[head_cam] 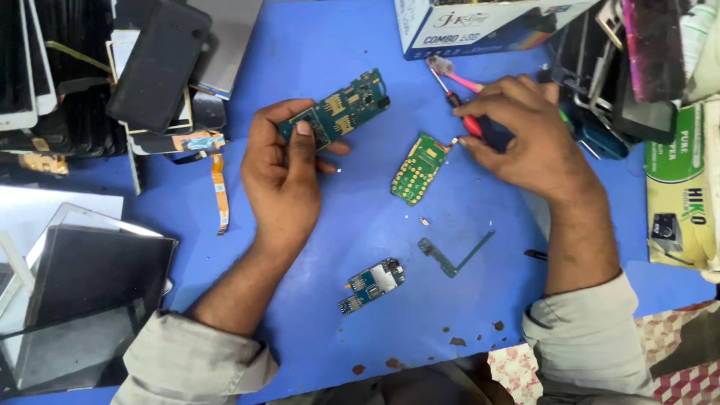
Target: The person holds a disassembled phone motherboard in one hand and brushes its surface and connectors with a small pink brush, turning the board to clean different sides. They occasionally set the board down and pick up a screwdriver to work on the board and a second green circuit board on the blue workbench.
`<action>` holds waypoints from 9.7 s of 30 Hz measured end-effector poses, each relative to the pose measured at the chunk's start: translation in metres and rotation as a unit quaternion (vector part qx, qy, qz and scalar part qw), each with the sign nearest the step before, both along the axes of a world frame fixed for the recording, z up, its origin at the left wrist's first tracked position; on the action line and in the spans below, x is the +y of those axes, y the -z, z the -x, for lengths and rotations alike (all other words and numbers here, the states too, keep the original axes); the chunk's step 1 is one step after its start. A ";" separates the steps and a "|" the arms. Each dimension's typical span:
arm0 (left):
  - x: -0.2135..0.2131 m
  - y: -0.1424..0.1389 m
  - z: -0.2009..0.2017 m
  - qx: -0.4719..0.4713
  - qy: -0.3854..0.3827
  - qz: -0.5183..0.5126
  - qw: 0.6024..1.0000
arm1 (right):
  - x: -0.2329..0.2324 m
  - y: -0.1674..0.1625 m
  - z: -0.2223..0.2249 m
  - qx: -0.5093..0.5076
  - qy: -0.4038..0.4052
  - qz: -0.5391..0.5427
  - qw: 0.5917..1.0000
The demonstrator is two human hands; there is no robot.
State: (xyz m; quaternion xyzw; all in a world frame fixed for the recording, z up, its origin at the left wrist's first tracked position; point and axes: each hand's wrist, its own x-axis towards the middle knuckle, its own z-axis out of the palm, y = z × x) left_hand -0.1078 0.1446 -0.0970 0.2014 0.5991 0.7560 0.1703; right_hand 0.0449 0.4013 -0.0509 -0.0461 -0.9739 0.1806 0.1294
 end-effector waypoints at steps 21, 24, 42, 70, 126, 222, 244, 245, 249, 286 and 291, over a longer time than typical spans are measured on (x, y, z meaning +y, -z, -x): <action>-0.002 0.002 0.004 -0.034 0.049 -0.069 0.996 | -0.010 0.002 -0.003 0.127 0.080 -0.127 0.980; -0.002 0.000 0.007 -0.056 0.072 -0.076 0.993 | -0.025 -0.005 0.001 0.152 0.076 0.005 0.985; -0.001 0.001 0.002 -0.148 0.172 -0.126 0.966 | -0.038 0.013 0.012 0.207 0.106 0.044 0.972; -0.001 0.003 0.002 -0.124 0.168 -0.115 0.971 | -0.037 0.027 0.009 0.217 0.044 0.071 0.973; 0.011 -0.017 0.005 -0.110 0.213 -0.173 0.955 | -0.047 -0.006 0.043 0.168 -0.045 0.072 0.982; 0.024 0.003 0.007 -0.165 0.210 -0.177 0.947 | -0.028 0.032 0.037 0.191 0.025 0.040 0.980; 0.024 0.003 0.007 -0.127 0.183 -0.127 0.967 | -0.027 0.032 0.035 0.184 0.007 0.035 0.982; 0.024 0.003 0.007 -0.130 0.181 -0.125 0.967 | -0.027 0.032 0.035 0.181 -0.012 0.027 0.983; 0.022 0.003 0.007 -0.130 0.181 -0.097 0.970 | -0.029 0.028 0.035 0.193 0.038 0.021 0.980; 0.023 0.007 0.007 -0.107 0.168 -0.113 0.974 | -0.040 0.029 0.034 0.182 0.047 -0.014 0.982; 0.023 0.007 0.007 -0.111 0.160 -0.109 0.975 | -0.045 0.025 0.037 0.192 0.020 -0.013 0.981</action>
